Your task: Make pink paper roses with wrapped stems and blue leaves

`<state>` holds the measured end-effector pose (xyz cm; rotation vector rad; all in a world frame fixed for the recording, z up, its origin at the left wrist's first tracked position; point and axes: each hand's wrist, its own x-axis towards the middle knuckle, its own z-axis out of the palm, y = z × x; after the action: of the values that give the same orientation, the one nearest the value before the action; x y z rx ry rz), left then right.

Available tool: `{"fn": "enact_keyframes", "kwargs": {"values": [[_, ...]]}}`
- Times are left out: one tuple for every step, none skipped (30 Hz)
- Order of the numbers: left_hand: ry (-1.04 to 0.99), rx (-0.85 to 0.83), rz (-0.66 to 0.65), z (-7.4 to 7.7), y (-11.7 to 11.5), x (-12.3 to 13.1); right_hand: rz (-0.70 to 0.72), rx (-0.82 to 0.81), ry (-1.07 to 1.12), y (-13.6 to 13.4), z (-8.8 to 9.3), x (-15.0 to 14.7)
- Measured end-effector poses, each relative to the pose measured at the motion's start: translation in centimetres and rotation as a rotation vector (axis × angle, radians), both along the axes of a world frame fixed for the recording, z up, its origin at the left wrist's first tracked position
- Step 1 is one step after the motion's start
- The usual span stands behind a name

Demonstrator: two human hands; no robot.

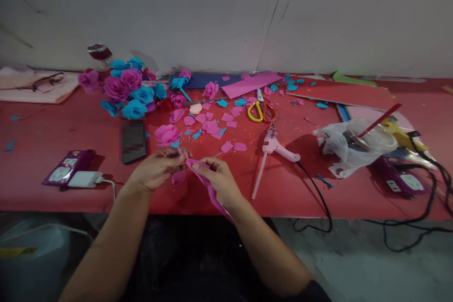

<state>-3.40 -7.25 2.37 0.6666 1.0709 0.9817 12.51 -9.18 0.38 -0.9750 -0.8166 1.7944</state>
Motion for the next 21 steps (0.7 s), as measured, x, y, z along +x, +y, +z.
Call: {"fn": "enact_keyframes", "kwargs": {"values": [[-0.005,0.002,-0.007,0.0,0.1,0.1,0.001,0.02,-0.024,0.0,0.0,0.0],[-0.012,0.002,0.003,-0.1,0.1,0.3,-0.011,0.048,-0.055,-0.1,-0.1,0.1],[-0.016,0.003,0.028,-0.1,0.1,0.6,-0.034,0.079,-0.092,-0.1,-0.2,0.1],[-0.014,0.01,0.061,-0.1,0.1,0.9,-0.058,0.109,-0.136,-0.2,-0.3,0.1],[-0.001,0.023,0.098,-0.2,0.0,1.2,-0.077,0.142,-0.195,-0.3,-0.3,0.1],[0.023,0.041,0.128,-0.2,-0.1,1.6,-0.089,0.176,-0.271,-0.4,-0.3,0.2],[0.057,0.064,0.152,-0.1,-0.2,1.9,-0.095,0.214,-0.355,-0.5,-0.2,0.3],[0.099,0.093,0.165,0.0,-0.3,2.1,-0.099,0.25,-0.439,-0.6,-0.1,0.4],[0.145,0.128,0.171,0.1,-0.5,2.4,-0.102,0.284,-0.511,-0.7,0.1,0.5],[0.189,0.166,0.171,0.4,-0.7,2.5,-0.105,0.315,-0.569,-0.9,0.3,0.6],[0.226,0.204,0.169,0.6,-0.9,2.7,-0.105,0.343,-0.608,-1.0,0.5,0.8],[0.252,0.239,0.169,0.9,-1.2,2.8,-0.104,0.367,-0.632,-1.2,0.7,0.9],[0.266,0.268,0.175,1.1,-1.5,3.0,-0.107,0.392,-0.647,-1.4,0.9,1.0],[0.267,0.286,0.185,1.4,-1.8,3.1,-0.118,0.419,-0.657,-1.6,1.0,1.1],[0.259,0.295,0.203,1.6,-2.2,3.3,-0.137,0.45,-0.665,-1.9,1.1,1.2],[0.246,0.301,0.225,1.7,-2.6,3.5,-0.163,0.482,-0.669,-2.2,1.1,1.3],[0.231,0.306,0.245,1.8,-3.0,3.7,-0.188,0.514,-0.667,-2.4,1.2,1.4],[0.22,0.309,0.257,1.8,-3.4,3.9,-0.211,0.54,-0.659,-2.7,1.1,1.4],[0.214,0.318,0.266,1.9,-3.8,4.1,-0.226,0.562,-0.648,-3.0,1.1,1.5],[0.212,0.333,0.27,1.8,-4.1,4.2,-0.234,0.579,-0.637,-3.3,1.1,1.6],[0.21,0.354,0.272,1.8,-4.5,4.3,-0.239,0.594,-0.625,-3.6,1.0,1.7]]}}
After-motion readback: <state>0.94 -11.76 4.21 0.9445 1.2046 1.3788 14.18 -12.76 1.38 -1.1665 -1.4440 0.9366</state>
